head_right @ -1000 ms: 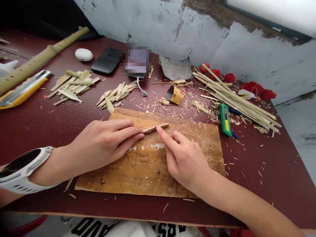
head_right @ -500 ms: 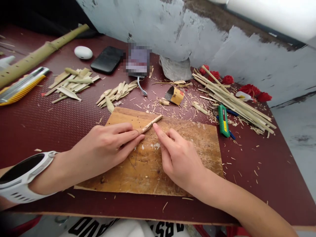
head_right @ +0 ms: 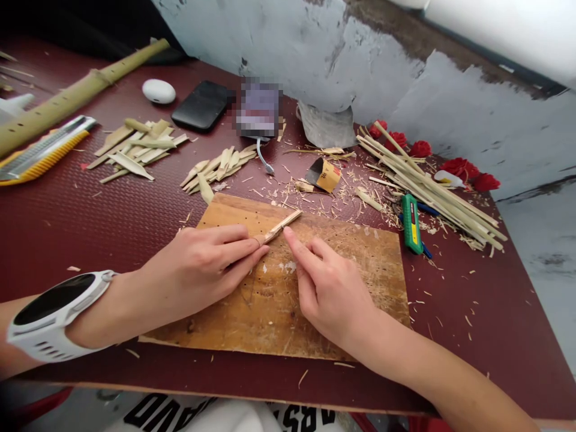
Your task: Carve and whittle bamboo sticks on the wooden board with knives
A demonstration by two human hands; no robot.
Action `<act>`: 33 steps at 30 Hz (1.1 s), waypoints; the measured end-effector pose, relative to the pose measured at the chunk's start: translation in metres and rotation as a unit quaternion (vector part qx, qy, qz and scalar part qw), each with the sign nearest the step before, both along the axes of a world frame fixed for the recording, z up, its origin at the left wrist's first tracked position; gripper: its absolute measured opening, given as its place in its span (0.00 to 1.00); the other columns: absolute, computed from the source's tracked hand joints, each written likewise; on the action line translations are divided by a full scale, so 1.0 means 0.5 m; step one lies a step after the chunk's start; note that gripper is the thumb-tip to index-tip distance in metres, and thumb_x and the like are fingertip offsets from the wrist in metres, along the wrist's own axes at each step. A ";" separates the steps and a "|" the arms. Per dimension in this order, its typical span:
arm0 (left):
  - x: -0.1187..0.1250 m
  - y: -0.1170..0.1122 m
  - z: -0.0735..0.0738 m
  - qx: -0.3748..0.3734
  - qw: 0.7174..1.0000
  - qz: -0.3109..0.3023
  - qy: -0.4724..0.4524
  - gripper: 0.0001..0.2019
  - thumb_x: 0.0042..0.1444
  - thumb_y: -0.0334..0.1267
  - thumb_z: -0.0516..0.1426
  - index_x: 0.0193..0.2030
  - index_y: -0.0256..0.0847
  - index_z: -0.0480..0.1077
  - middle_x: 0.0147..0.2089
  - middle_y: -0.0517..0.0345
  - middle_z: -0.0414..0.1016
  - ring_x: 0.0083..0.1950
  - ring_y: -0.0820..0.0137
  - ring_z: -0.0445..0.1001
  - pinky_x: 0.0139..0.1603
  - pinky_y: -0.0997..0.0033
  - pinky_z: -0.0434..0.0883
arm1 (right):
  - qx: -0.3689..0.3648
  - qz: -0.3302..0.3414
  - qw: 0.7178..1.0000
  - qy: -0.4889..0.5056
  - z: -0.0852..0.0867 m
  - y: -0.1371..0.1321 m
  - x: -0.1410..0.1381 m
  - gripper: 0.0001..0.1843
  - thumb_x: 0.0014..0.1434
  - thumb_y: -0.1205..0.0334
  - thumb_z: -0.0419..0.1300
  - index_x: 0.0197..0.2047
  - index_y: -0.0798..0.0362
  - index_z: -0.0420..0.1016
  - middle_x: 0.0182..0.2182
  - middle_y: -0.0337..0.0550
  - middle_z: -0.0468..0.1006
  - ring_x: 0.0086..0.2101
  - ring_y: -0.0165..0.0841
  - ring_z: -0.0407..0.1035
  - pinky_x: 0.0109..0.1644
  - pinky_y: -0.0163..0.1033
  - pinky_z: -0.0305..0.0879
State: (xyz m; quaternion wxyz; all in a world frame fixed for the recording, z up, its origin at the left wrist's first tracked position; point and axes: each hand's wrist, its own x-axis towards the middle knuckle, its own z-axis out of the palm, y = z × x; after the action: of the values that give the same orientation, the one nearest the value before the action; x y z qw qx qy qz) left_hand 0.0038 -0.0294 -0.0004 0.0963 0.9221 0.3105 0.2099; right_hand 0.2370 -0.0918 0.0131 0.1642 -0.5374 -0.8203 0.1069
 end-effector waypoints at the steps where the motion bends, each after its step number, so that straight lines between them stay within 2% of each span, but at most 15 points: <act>1: 0.001 0.000 0.000 0.002 1.000 0.001 -0.003 0.15 0.73 0.33 0.51 0.35 0.38 0.74 0.32 0.58 0.71 0.29 0.68 0.70 0.30 0.64 0.63 | 0.004 -0.001 1.000 -0.011 -0.001 -0.001 -0.002 0.30 0.70 0.70 0.50 0.73 0.54 0.64 0.40 0.45 0.77 0.34 0.33 0.72 0.36 0.38 0.70; 7: 0.005 -0.002 -0.002 -0.006 1.000 0.002 -0.008 0.14 0.73 0.33 0.51 0.37 0.37 0.75 0.32 0.58 0.71 0.29 0.69 0.71 0.29 0.64 0.61 | 0.040 -0.001 0.996 -0.075 -0.004 -0.006 -0.013 0.30 0.69 0.70 0.49 0.73 0.57 0.64 0.40 0.46 0.78 0.33 0.34 0.73 0.31 0.38 0.68; 19: -0.002 0.008 0.010 -0.047 0.999 0.009 -0.026 0.16 0.73 0.34 0.52 0.35 0.36 0.78 0.31 0.59 0.72 0.30 0.71 0.71 0.32 0.67 0.64 | 0.040 0.006 0.992 -0.123 0.000 -0.013 -0.016 0.28 0.70 0.69 0.48 0.70 0.59 0.68 0.39 0.47 0.78 0.28 0.33 0.69 0.27 0.38 0.63; 25: -0.004 0.006 0.010 -0.036 0.999 -0.002 -0.021 0.17 0.74 0.33 0.51 0.37 0.36 0.78 0.32 0.58 0.73 0.30 0.70 0.72 0.33 0.66 0.66 | 0.040 -0.013 0.999 0.000 -0.013 -0.003 -0.002 0.31 0.69 0.70 0.49 0.74 0.55 0.63 0.39 0.46 0.78 0.36 0.35 0.73 0.38 0.39 0.72; 33: 0.001 0.004 0.002 -0.052 0.998 0.002 -0.046 0.16 0.74 0.34 0.52 0.38 0.35 0.80 0.33 0.57 0.75 0.31 0.71 0.73 0.33 0.67 0.65 | 0.007 -0.004 1.000 0.017 -0.015 0.001 0.000 0.31 0.69 0.70 0.50 0.73 0.54 0.64 0.41 0.47 0.79 0.38 0.35 0.75 0.43 0.41 0.74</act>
State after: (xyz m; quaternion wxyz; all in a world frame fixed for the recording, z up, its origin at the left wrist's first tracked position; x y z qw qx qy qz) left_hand 0.0043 -0.0275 0.0004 0.1583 0.9045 0.3182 0.2356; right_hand 0.2370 -0.0912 0.0056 0.1818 -0.5379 -0.8158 0.1095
